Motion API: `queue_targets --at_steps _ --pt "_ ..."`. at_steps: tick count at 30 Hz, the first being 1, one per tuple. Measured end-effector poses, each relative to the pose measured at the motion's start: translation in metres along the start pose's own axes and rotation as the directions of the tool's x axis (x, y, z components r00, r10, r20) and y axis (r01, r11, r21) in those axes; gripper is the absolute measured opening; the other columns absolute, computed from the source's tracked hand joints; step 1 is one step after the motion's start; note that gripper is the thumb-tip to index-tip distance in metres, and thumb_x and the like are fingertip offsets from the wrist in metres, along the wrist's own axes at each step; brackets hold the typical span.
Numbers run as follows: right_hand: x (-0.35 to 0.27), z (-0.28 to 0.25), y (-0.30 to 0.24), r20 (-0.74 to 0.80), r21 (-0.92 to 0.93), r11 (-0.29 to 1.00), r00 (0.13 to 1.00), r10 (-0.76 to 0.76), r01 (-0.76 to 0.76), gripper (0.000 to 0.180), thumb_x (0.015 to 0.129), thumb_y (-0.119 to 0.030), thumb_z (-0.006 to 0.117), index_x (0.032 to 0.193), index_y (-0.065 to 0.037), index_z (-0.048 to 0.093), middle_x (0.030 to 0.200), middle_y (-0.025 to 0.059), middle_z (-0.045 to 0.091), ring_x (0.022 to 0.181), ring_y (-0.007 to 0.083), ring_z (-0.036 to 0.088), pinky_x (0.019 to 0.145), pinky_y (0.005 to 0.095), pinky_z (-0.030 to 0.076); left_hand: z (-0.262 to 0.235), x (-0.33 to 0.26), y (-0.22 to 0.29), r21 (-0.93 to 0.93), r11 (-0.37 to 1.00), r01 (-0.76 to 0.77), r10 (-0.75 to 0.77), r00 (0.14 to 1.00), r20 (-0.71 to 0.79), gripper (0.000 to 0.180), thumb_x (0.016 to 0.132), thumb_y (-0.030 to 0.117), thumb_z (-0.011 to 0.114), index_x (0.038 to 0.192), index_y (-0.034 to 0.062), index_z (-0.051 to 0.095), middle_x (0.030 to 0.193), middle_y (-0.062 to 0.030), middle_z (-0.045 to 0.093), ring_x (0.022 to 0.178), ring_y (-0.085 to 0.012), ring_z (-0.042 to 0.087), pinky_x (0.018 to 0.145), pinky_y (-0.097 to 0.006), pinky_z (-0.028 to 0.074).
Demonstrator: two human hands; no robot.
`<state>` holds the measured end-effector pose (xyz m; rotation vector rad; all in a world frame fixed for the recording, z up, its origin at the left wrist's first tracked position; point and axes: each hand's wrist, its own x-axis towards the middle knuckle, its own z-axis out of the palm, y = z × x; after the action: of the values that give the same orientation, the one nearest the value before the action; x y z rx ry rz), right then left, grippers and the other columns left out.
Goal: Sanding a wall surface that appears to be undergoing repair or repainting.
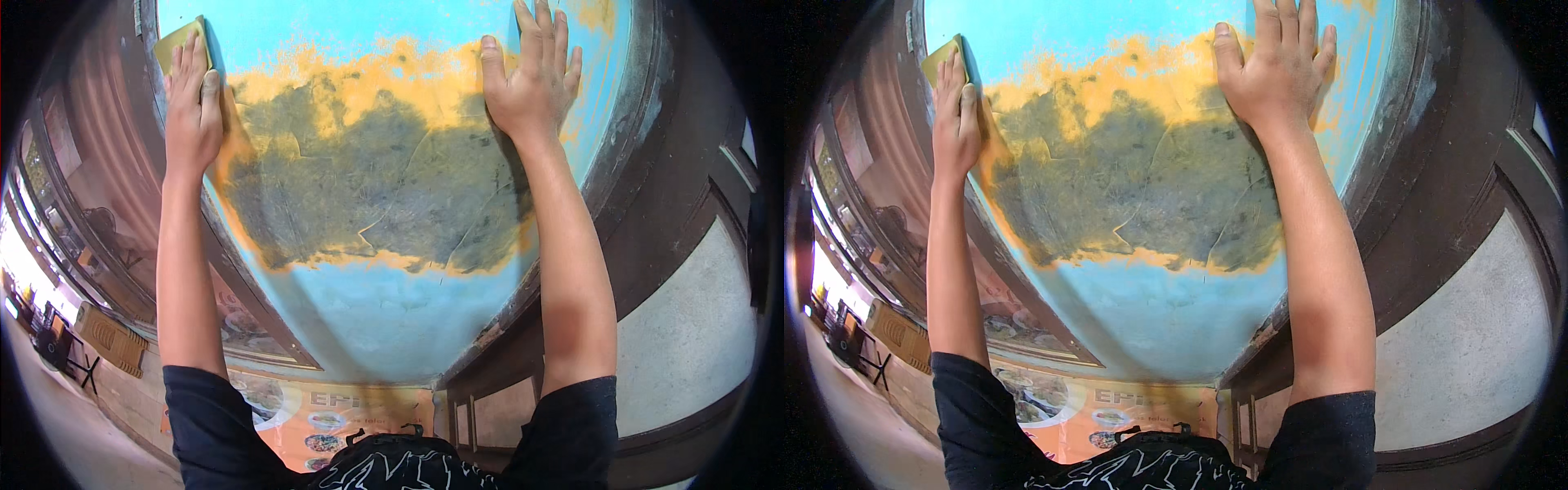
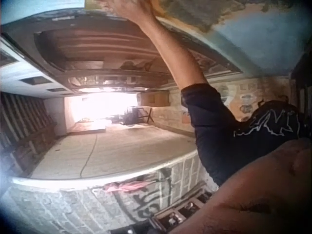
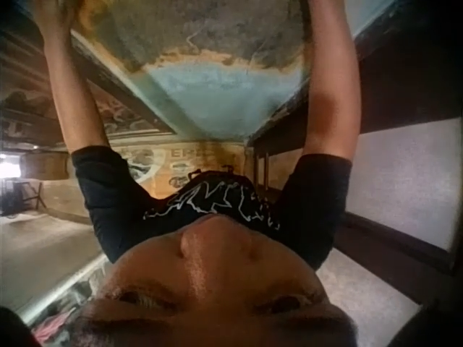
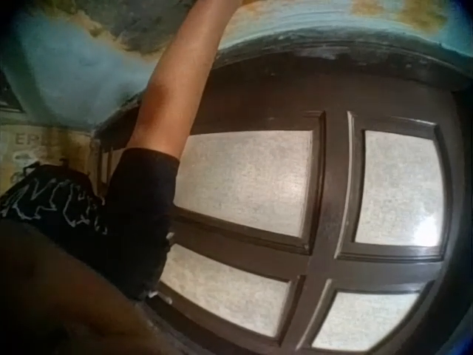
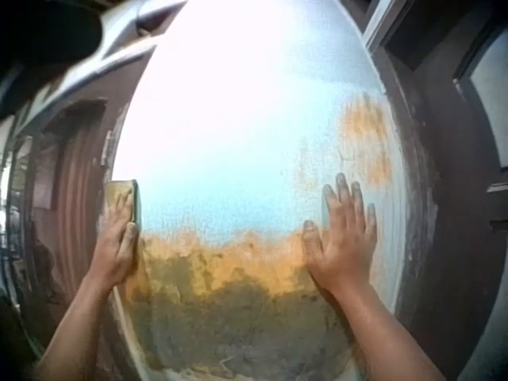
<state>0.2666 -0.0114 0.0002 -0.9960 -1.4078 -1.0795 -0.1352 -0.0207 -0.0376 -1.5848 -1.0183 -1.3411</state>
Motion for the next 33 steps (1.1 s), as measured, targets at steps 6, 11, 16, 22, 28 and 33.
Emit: queue_targets --at_steps 6,11,16,22,28,33 --pt "-0.003 -0.004 0.005 0.019 0.0 1.0 1.0 0.015 -0.015 0.064 0.097 -0.037 0.054 0.153 -0.008 0.043 0.167 0.0147 0.032 0.155 0.0384 0.025 0.124 0.0594 0.015 0.011 -0.037 0.036 -0.076 0.992 0.098 -0.09 0.991 0.103 0.053 0.113 0.029 0.035 0.163 0.0118 0.034 0.171 -0.0076 0.029 0.16 -0.03 0.018 0.129 -0.047 0.009" --pt "-0.002 -0.002 -0.001 0.027 0.007 1.0 0.999 0.018 -0.018 0.064 0.098 -0.037 0.054 0.153 -0.008 0.044 0.168 0.0146 0.032 0.155 0.0385 0.025 0.124 0.0591 0.015 0.015 0.002 0.019 -0.034 0.999 -0.008 0.008 1.0 0.014 0.054 0.113 0.031 0.036 0.162 0.0106 0.035 0.17 -0.0085 0.031 0.159 -0.0315 0.019 0.129 -0.048 0.009" --pt "-0.006 0.001 0.001 0.004 -0.012 1.0 1.0 -0.003 0.003 0.064 0.098 -0.038 0.053 0.154 -0.01 0.044 0.168 0.0123 0.032 0.156 0.0367 0.025 0.124 0.0595 0.015 0.021 -0.011 0.037 -0.028 1.0 0.0 -0.001 1.0 -0.014 0.054 0.112 0.032 0.037 0.162 0.01 0.035 0.169 -0.0102 0.031 0.159 -0.0332 0.019 0.128 -0.049 0.009" --pt "-0.01 -0.001 0.002 0.02 -0.012 1.0 1.0 0.011 -0.01 0.063 0.098 -0.039 0.053 0.154 -0.011 0.044 0.169 0.0113 0.03 0.156 0.036 0.024 0.125 0.0593 0.014 0.027 -0.046 0.066 -0.049 0.996 0.074 -0.071 0.995 0.072 0.053 0.112 0.028 0.039 0.162 0.0112 0.036 0.17 -0.0083 0.031 0.159 -0.0334 0.018 0.128 -0.052 0.01" --pt "-0.007 -0.002 -0.005 0.029 0.005 1.0 1.0 0.013 -0.013 0.063 0.097 -0.038 0.053 0.153 -0.01 0.044 0.169 0.0118 0.03 0.156 0.0361 0.024 0.125 0.0594 0.014 0.027 0.014 0.046 -0.032 0.998 -0.051 0.051 0.999 -0.003 0.053 0.111 0.028 0.04 0.161 0.0108 0.037 0.17 -0.0078 0.03 0.159 -0.031 0.019 0.128 -0.049 0.01" --pt "-0.006 -0.005 -0.002 0.045 -0.018 1.0 0.999 0.021 -0.02 0.063 0.097 -0.036 0.053 0.153 -0.008 0.044 0.169 0.0128 0.03 0.157 0.0354 0.023 0.125 0.0585 0.014 0.037 0.002 0.065 -0.076 0.997 -0.023 0.022 1.0 -0.01 0.054 0.113 0.031 0.037 0.163 0.0123 0.033 0.171 -0.0072 0.028 0.16 -0.0276 0.017 0.129 -0.045 0.009"
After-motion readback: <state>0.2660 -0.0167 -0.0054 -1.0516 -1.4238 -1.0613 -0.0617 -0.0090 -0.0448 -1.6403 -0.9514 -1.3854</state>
